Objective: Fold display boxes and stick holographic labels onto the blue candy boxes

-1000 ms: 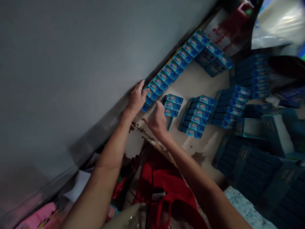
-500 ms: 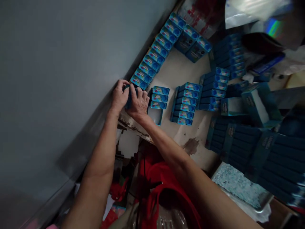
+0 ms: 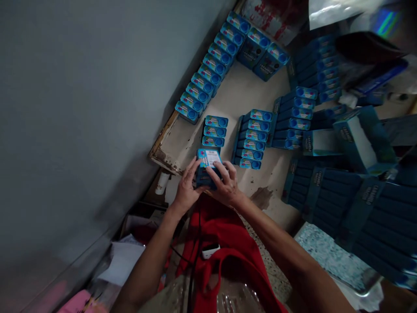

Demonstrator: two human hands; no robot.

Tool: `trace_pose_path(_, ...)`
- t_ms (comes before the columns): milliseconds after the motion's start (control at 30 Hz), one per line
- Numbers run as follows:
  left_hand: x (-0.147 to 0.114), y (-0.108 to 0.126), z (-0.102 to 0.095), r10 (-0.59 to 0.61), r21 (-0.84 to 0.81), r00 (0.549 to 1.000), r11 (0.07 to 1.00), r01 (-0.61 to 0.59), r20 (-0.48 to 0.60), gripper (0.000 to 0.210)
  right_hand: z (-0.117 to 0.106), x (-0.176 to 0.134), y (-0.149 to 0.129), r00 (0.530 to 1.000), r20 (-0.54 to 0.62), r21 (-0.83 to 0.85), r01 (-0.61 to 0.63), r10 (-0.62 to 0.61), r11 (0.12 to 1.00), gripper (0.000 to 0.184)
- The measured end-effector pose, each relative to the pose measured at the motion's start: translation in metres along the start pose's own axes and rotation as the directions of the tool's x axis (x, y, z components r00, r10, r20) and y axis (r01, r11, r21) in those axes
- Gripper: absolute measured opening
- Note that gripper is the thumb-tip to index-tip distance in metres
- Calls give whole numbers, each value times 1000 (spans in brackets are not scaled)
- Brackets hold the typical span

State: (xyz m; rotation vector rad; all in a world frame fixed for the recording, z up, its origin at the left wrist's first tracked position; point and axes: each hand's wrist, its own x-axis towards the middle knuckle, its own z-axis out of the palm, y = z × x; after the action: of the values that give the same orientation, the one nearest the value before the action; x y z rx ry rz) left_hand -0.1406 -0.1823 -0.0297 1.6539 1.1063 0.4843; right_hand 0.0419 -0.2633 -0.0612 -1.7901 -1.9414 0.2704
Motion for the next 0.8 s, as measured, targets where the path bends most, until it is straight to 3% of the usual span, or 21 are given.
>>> trace_pose_path(133, 18, -12, 23, 32, -46, 999, 998, -32, 16, 73, 10, 0, 22, 998, -10, -19, -60, 60, 998, 53)
trace_pose_path(267, 17, -15, 39, 35, -102, 999, 994, -36, -10, 70, 15, -2, 30, 983, 115, 10, -145, 143, 989, 48)
trace_pose_path(400, 30, -15, 53, -23, -63, 978, 998, 10, -207, 61, 14, 17, 24, 976, 146, -24, -160, 162, 987, 46)
trace_pose_path(567, 80, -23, 69, -90, 61, 886, 989, 132, -455, 54, 6, 51, 17, 961, 180, -146, -184, 209, 972, 65)
trace_pose_path(700, 101, -27, 79, -109, 122, 829, 970, 209, -548, 53, 5, 61, 21, 944, 251, -172, -174, 214, 970, 72)
trace_pose_path(800, 101, -31, 74, -179, 56, 855, 970, 236, -487, 52, -6, 65, 23, 931, 309, -116, -163, 192, 980, 84)
